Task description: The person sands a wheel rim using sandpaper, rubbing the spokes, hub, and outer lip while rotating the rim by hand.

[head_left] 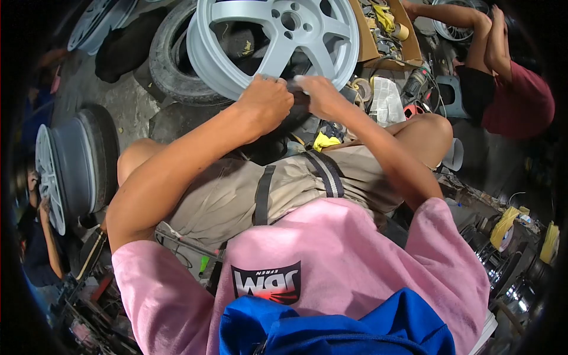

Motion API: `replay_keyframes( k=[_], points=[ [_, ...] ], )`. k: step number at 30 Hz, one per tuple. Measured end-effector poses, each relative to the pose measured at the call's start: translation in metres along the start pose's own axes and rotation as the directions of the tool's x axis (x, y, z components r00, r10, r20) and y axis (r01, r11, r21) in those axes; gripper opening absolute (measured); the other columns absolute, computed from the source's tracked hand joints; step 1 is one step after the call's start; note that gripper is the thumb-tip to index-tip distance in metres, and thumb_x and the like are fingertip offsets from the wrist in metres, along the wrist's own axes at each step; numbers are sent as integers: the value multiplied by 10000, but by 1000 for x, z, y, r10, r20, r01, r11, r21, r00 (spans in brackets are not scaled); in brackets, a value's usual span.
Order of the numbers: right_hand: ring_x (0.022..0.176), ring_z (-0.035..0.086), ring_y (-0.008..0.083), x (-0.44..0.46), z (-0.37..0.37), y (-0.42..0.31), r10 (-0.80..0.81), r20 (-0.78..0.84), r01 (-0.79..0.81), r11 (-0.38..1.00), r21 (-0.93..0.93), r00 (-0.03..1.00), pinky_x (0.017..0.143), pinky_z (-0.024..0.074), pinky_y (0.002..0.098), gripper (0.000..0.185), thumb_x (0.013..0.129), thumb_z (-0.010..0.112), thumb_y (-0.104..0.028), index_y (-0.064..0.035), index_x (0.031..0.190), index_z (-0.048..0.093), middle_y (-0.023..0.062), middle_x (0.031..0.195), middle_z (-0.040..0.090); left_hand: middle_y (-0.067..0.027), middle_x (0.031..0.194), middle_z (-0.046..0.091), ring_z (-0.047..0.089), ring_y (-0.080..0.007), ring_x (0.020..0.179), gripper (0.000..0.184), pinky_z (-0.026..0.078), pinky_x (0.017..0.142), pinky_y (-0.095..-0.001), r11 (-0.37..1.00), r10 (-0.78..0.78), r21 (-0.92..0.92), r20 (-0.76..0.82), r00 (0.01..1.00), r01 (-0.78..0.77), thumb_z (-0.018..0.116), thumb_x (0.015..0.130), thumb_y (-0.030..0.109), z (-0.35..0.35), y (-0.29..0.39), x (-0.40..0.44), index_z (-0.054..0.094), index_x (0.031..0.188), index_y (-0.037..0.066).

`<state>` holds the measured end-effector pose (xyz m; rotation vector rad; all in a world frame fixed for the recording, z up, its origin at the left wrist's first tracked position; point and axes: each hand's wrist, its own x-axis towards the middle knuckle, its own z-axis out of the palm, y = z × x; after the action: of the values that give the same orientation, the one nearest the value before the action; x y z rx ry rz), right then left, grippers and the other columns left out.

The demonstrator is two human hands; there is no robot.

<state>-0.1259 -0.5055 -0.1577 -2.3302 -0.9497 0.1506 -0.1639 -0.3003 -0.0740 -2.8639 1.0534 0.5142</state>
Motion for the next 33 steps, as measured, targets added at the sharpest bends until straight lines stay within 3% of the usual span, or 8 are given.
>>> replay_keyframes(
  k=[5,9,14,17,21,24,27,33],
  points=[
    [903,709,397,-32,-22,75,-162,133,203,889,-410,978,818,570,511,191,862,567,-33,-20,973,721,199,968,708,-144,1050,688,639,-315,1069,223,519,891,-449,996,80,-24,-90,993,-82,720,901,233,28,-3,23,768,900,15],
    [876,709,396,-20,-10,14,30,139,10,962,-273,990,795,578,499,175,861,583,-41,-25,963,725,203,963,705,-138,1050,683,630,-288,1036,229,519,821,-389,980,109,178,-90,990,-91,695,914,242,43,21,40,770,933,26],
    [874,706,408,-21,-10,47,72,138,-27,953,-302,988,791,569,509,158,837,603,-13,-20,948,714,194,914,710,-177,1061,697,665,-345,1061,303,553,849,-444,997,45,-58,-105,993,-51,659,955,284,49,28,52,765,981,2],
    [900,693,433,-2,-4,35,98,187,-37,952,-305,977,819,554,522,183,793,673,-48,-26,973,701,207,900,720,-251,1069,744,732,-391,1005,344,575,902,-461,963,71,-268,251,965,-1,634,955,289,-11,6,50,761,1043,-19],
    [935,677,453,16,-4,-14,146,94,-161,970,180,985,844,534,526,179,785,692,-66,-34,961,693,225,946,719,-267,926,720,714,-413,862,417,555,806,-470,886,33,-464,75,997,5,628,994,365,-36,-52,34,741,1026,-35],
    [978,675,432,-12,-14,15,-83,124,86,996,-15,989,849,543,495,214,823,658,-53,-29,1027,718,226,1065,714,-235,871,705,679,-317,749,390,535,754,-407,857,-133,-507,-42,990,93,628,1018,322,-62,-89,2,727,1043,-55],
    [1028,689,394,-42,-19,58,21,81,10,931,-366,996,923,549,487,171,858,627,-45,-39,985,740,211,1072,723,-203,827,693,633,-244,720,404,514,730,-385,863,-240,-493,-206,949,112,623,1030,330,-67,-126,-31,725,1083,-57],
    [992,697,353,-16,17,-41,-29,-156,9,992,-129,987,881,579,452,173,845,678,-79,-48,1002,742,178,1033,705,-160,853,721,651,-218,762,440,515,769,-371,835,-407,-468,-176,896,288,606,1044,357,-80,-150,-58,726,1140,-55]
  ],
)
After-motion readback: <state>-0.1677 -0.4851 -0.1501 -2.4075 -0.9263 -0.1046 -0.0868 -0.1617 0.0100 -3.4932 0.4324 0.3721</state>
